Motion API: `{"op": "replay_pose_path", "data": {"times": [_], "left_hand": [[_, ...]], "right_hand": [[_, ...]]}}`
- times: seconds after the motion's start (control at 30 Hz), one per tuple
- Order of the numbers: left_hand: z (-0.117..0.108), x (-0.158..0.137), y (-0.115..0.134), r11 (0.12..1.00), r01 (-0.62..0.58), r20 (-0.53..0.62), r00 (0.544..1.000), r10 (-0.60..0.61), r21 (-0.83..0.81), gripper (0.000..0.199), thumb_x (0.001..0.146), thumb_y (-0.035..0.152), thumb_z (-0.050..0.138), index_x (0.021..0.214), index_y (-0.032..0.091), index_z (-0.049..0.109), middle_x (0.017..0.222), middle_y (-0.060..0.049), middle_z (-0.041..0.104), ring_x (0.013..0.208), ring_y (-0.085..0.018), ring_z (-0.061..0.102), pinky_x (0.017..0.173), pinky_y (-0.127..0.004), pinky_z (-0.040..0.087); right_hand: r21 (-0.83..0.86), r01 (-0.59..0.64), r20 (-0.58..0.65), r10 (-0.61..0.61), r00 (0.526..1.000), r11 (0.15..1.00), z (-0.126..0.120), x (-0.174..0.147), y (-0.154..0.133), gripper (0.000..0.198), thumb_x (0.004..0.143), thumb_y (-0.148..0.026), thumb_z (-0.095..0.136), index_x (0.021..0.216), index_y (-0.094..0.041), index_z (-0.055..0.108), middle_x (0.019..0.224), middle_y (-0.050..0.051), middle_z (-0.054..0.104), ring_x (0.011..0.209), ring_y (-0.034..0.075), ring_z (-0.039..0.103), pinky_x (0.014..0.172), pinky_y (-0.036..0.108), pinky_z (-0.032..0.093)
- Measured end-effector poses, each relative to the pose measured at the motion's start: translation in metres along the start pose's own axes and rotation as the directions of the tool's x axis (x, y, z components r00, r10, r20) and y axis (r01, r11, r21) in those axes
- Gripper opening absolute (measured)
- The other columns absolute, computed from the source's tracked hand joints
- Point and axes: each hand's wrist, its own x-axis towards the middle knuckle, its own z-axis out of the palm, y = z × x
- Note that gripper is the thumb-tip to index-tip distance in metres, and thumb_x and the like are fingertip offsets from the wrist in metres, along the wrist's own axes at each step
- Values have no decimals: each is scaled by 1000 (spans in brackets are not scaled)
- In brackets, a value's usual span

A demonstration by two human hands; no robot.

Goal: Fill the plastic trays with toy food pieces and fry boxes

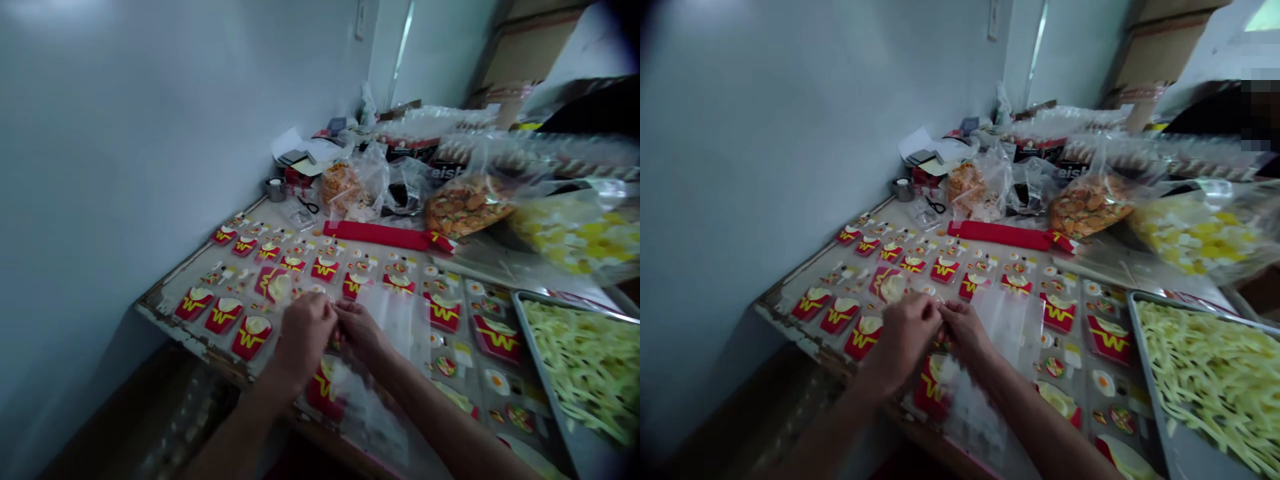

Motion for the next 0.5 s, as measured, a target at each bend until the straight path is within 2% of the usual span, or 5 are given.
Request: {"op": "replay_pose_path", "data": {"times": [0.13,0.23,0.33,0.4,0.5], "left_hand": [[1,-29,-9,989,-16,4,1000,17,-145,25,99,25,49,116,26,67,112,-12,72,103,-24,68,92,-38,53],[-35,-42,-55,973,-195,-66,980,189,-123,71,89,46,69,153,31,42,133,-10,65,121,-25,62,108,-41,48],[-87,-46,-117,947,-302,-4,953,304,108,102,71,55,83,158,36,33,152,-12,48,140,-36,45,120,-55,33],[-114,-39,-159,955,-251,75,967,242,157,95,71,49,83,155,36,41,149,-11,49,135,-33,50,116,-49,39],[-139,-14,-221,978,-11,67,998,-3,206,83,71,37,80,148,32,51,135,-8,59,117,-26,60,105,-37,48]], "right_hand": [[-109,0,126,14,992,994,8,3,-10,35,69,-47,83,66,-17,66,47,-3,54,36,6,36,37,21,23],[-188,-15,241,61,969,982,12,12,-23,34,72,-47,83,74,-15,72,52,-3,57,35,3,25,38,22,13],[-220,-50,383,134,914,974,40,42,-29,36,71,-48,85,76,-15,74,58,-1,60,36,1,22,39,23,10],[-233,-50,432,149,890,971,74,71,-25,39,70,-51,85,76,-14,74,59,-1,60,38,2,26,38,22,13],[-278,87,345,15,938,957,123,113,-17,46,66,-55,85,89,-16,76,72,2,69,42,5,42,39,20,27]]}}
